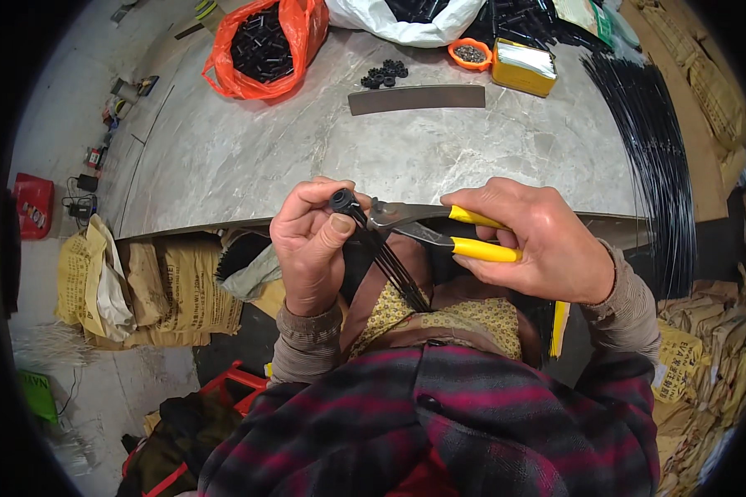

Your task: Assembling black plastic rods into circular connectors and trimming components using pliers.

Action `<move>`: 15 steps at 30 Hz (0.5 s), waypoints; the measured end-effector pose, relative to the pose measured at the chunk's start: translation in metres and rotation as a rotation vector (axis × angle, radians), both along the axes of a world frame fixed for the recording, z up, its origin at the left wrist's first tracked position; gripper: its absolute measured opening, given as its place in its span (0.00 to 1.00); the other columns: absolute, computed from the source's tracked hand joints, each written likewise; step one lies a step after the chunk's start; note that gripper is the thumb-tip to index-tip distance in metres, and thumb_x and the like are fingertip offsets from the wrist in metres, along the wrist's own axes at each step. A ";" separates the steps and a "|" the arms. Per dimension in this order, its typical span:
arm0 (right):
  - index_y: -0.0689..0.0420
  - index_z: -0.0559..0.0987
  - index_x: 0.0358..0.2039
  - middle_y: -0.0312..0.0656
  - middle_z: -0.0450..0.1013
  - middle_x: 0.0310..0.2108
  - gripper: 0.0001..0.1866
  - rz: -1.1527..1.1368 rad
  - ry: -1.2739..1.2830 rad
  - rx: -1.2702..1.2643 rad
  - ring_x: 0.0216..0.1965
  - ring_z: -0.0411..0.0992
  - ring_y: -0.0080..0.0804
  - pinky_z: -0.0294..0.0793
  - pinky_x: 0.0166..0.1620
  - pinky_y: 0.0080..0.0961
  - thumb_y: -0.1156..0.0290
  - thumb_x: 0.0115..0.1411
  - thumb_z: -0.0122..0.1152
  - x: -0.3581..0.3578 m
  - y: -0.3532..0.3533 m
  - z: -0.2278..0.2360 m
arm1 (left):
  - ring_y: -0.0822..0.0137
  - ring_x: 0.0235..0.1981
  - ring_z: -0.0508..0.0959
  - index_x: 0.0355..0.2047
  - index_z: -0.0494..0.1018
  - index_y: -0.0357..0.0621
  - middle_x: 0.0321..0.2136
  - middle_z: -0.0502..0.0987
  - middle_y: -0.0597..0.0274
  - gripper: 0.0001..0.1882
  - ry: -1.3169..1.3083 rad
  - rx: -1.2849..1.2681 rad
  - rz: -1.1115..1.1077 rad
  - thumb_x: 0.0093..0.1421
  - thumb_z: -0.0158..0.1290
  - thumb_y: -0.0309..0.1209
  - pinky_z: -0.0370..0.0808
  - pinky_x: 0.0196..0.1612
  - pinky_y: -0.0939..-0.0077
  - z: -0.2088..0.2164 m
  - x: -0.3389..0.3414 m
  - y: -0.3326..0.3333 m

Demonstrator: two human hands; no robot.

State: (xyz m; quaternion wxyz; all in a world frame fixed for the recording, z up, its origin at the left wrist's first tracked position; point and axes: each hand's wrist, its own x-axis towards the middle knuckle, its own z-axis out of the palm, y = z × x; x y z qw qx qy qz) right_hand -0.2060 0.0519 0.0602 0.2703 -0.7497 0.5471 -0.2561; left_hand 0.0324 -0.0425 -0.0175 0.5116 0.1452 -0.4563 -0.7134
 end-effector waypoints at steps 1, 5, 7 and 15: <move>0.62 0.77 0.52 0.37 0.68 0.28 0.28 -0.006 -0.005 -0.012 0.23 0.65 0.23 0.64 0.28 0.20 0.76 0.48 0.71 0.002 0.000 0.002 | 0.65 0.37 0.81 0.47 0.73 0.28 0.38 0.76 0.56 0.16 -0.017 -0.024 0.033 0.59 0.60 0.18 0.80 0.45 0.70 0.001 0.000 0.000; 0.61 0.78 0.53 0.37 0.67 0.26 0.29 -0.048 -0.005 -0.061 0.20 0.61 0.22 0.62 0.24 0.22 0.77 0.46 0.70 0.003 0.001 0.003 | 0.65 0.39 0.80 0.46 0.73 0.27 0.38 0.75 0.56 0.16 -0.013 -0.017 0.024 0.59 0.60 0.18 0.80 0.46 0.70 0.003 0.001 0.002; 0.61 0.78 0.53 0.37 0.67 0.26 0.29 -0.041 0.013 -0.060 0.20 0.61 0.22 0.62 0.24 0.21 0.77 0.46 0.70 0.004 -0.001 0.006 | 0.66 0.40 0.79 0.47 0.73 0.27 0.39 0.75 0.56 0.15 -0.058 -0.086 0.038 0.59 0.60 0.17 0.80 0.46 0.70 0.003 -0.001 0.002; 0.61 0.78 0.52 0.37 0.67 0.26 0.29 -0.029 0.049 -0.068 0.20 0.62 0.21 0.62 0.24 0.20 0.77 0.47 0.70 0.001 -0.002 0.017 | 0.66 0.40 0.79 0.46 0.72 0.28 0.40 0.75 0.55 0.15 -0.047 -0.018 0.029 0.58 0.60 0.17 0.80 0.46 0.70 0.002 0.000 0.004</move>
